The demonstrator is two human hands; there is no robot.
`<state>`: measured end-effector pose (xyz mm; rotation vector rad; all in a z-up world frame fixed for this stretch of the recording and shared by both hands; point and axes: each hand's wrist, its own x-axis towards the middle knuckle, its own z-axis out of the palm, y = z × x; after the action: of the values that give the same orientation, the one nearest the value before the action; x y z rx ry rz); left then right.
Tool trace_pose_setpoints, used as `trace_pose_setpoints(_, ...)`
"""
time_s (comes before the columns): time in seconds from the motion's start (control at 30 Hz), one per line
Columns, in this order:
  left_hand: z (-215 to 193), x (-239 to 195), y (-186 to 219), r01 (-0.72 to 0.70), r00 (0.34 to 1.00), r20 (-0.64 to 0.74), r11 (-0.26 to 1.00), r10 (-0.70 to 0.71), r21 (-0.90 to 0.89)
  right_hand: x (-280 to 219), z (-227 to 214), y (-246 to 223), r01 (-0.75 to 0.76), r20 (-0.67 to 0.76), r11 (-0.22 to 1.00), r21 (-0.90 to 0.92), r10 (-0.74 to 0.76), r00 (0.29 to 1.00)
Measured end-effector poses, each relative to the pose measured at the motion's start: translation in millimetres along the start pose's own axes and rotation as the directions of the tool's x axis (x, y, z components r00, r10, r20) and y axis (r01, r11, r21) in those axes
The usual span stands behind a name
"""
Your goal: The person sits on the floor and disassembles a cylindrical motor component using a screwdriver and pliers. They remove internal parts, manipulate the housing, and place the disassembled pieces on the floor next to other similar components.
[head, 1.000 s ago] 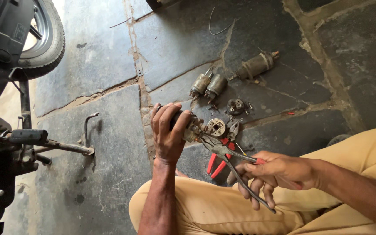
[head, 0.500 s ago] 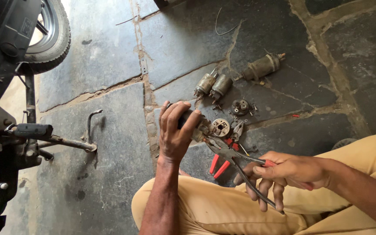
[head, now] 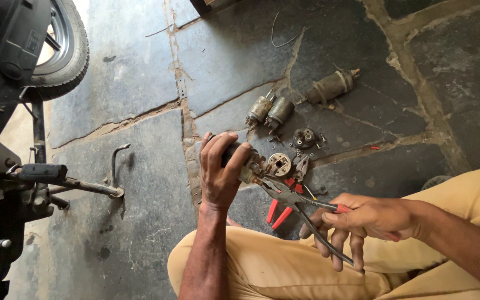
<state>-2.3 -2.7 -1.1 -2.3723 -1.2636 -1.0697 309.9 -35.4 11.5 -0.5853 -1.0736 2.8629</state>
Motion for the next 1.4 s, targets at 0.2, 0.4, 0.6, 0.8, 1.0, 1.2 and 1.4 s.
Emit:
trace_pose_setpoints(0.2,-0.7,-1.1,-1.1,-0.04,0.999,0.014,0.999,0.04,0.01,-0.5,-0.8,-1.8,0.008,0.014,1.0,-0.012,-0.008,1.0)
trace_pose_setpoints(0.4,1.8,-1.6,-2.3,-0.071,0.997,0.017,0.997,0.071,0.008,-1.2,-4.4,4.3,0.011,-0.042,1.0,0.003,-0.011,0.999)
trace_pose_setpoints(0.6,-2.7,2.7,-1.4,-0.182,0.982,0.079,0.968,0.17,0.175,14.1,-5.7,12.5,-0.142,-0.394,0.922,-0.36,-0.012,0.919)
trace_pose_setpoints(0.8,1.6,9.1,6.8,-0.233,0.954,0.243,0.945,0.177,0.229,16.7,-14.6,17.4,-0.407,-0.497,0.286,-0.867,-0.527,0.689)
trace_pose_setpoints(1.0,-8.9,20.4,15.8,-0.032,0.768,0.639,0.994,-0.045,0.109,16.2,-12.5,27.9,-0.627,-0.208,-0.36,-0.691,-0.731,0.65)
trace_pose_setpoints(1.2,-36.8,17.8,17.4,0.32,0.31,0.914,0.934,-0.263,0.16,20.5,-13.8,30.1,-0.633,0.124,-0.657,-0.41,-0.728,0.675)
trace_pose_setpoints(1.4,-31.4,4.9,5.2,0.348,0.737,0.626,0.937,-0.255,-0.027,31.7,-8.8,32.8,-0.631,-0.032,-0.363,-0.686,-0.851,0.524)
